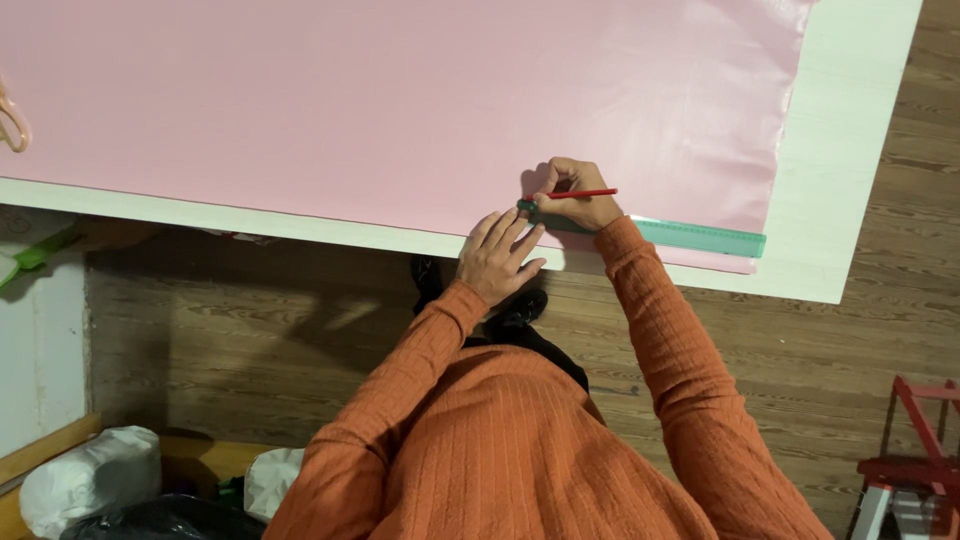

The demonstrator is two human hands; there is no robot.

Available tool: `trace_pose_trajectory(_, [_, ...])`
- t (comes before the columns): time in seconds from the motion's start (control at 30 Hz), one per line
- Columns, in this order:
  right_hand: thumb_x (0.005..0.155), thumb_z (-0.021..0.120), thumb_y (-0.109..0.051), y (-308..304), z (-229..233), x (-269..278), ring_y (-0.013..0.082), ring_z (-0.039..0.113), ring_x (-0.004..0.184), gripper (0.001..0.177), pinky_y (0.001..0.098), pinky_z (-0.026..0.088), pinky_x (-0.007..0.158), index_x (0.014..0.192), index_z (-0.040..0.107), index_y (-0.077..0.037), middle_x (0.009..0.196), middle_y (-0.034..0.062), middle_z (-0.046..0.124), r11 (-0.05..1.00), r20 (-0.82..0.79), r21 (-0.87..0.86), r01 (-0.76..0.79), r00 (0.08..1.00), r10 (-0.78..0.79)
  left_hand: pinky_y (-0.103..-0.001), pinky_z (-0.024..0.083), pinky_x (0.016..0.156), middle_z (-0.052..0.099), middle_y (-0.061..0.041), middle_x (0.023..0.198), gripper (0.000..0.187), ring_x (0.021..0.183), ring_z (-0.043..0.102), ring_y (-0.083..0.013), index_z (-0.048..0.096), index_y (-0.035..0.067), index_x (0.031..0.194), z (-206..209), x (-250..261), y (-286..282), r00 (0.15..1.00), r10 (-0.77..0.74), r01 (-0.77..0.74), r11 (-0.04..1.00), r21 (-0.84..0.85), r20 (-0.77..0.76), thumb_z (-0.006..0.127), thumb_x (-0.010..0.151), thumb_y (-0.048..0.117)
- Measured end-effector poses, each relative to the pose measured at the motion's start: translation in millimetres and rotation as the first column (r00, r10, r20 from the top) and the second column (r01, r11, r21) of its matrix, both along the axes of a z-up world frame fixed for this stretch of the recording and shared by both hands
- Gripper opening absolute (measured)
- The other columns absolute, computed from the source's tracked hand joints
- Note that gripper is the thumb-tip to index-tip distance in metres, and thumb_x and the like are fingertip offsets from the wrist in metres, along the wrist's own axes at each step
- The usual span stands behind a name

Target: Measuring and cutting a piece of leather from a roll on a workbench.

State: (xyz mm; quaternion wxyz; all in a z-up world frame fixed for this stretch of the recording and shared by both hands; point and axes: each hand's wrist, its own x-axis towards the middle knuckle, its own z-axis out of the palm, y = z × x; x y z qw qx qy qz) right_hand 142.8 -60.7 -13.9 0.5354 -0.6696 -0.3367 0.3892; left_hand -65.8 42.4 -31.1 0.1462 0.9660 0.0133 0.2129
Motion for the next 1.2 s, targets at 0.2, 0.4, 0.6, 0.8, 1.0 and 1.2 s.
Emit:
trace_pose_trajectory(0.2, [0.086,0.078,-0.003,-0.8,1.8,-0.4,0.0069,0.065,0.072,0.025,0.0238,0.056,0.067,0.076,0.056,-0.008,0.076,0.0012,0.066,1.000,-0.013,0.015,-0.012,1.000,0.012,-0.046,0.036,0.118,0.065,-0.011,0.133,0.047,0.134,0.053,-0.0266,0.070,0.015,0.132,-1.2,-1.6,0.1,1.000,-0.006,0.006,1.000,0.006,-0.009,0.066,0.099,0.048])
trace_pose_trajectory(0.4, [0.088,0.067,0.001,-4.0,-41.3,15.0,0.0085,0.056,0.059,0.015,0.0269,0.056,0.056,0.080,0.057,-0.008,0.071,0.0005,0.059,0.942,-0.101,0.158,0.295,0.954,-0.282,-0.046,0.036,0.119,0.062,-0.011,0.139,0.049,0.135,0.051,-0.0256,0.068,0.016,0.134,-3.0,-1.0,1.4,1.000,-0.012,0.012,1.000,0.016,0.007,0.064,0.099,0.050])
trace_pose_trajectory(0.6, [0.101,0.046,-0.009,-31.8,22.3,19.4,0.0078,0.058,0.063,0.016,0.0224,0.047,0.052,0.103,0.061,-0.013,0.083,-0.0004,0.063,0.840,-0.420,0.093,0.535,0.786,-0.454,-0.046,0.035,0.119,0.059,-0.013,0.141,0.054,0.135,0.050,-0.0275,0.066,0.015,0.136,-9.9,-1.5,1.0,1.000,-0.014,0.014,1.000,0.003,0.016,0.063,0.098,0.054])
trace_pose_trajectory(0.8, [0.084,0.082,-0.044,-107.3,5.6,39.1,0.0124,0.055,0.082,0.040,0.0296,0.050,0.069,0.111,0.071,-0.015,0.092,-0.0016,0.059,0.981,0.510,-0.117,0.156,0.857,-0.076,-0.046,0.037,0.119,0.058,-0.014,0.141,0.056,0.136,0.050,-0.0287,0.067,0.012,0.137,-9.6,-2.8,0.8,1.000,-0.005,0.006,0.999,-0.038,0.025,0.066,0.098,0.053])
trace_pose_trajectory(1.0, [0.059,0.092,-0.050,-122.1,30.4,16.7,0.0218,0.044,0.090,0.055,0.0343,0.034,0.083,0.102,0.075,-0.021,0.089,-0.0019,0.055,0.902,0.673,-0.389,0.189,0.727,0.137,-0.050,0.040,0.117,0.059,-0.016,0.137,0.056,0.135,0.050,-0.0329,0.067,0.011,0.133,-6.9,-2.9,0.6,0.999,0.008,-0.005,0.997,-0.075,0.035,0.070,0.096,0.052])
trace_pose_trajectory(1.2, [0.064,0.089,-0.050,-123.4,20.7,15.2,0.0204,0.046,0.092,0.050,0.0376,0.031,0.085,0.102,0.075,-0.021,0.094,-0.0008,0.054,0.944,0.724,-0.271,0.186,0.685,0.073,-0.053,0.039,0.117,0.056,-0.017,0.136,0.061,0.135,0.048,-0.0358,0.069,0.008,0.131,-7.7,-1.1,0.5,0.998,0.023,-0.020,0.998,-0.053,0.055,0.072,0.092,0.054])
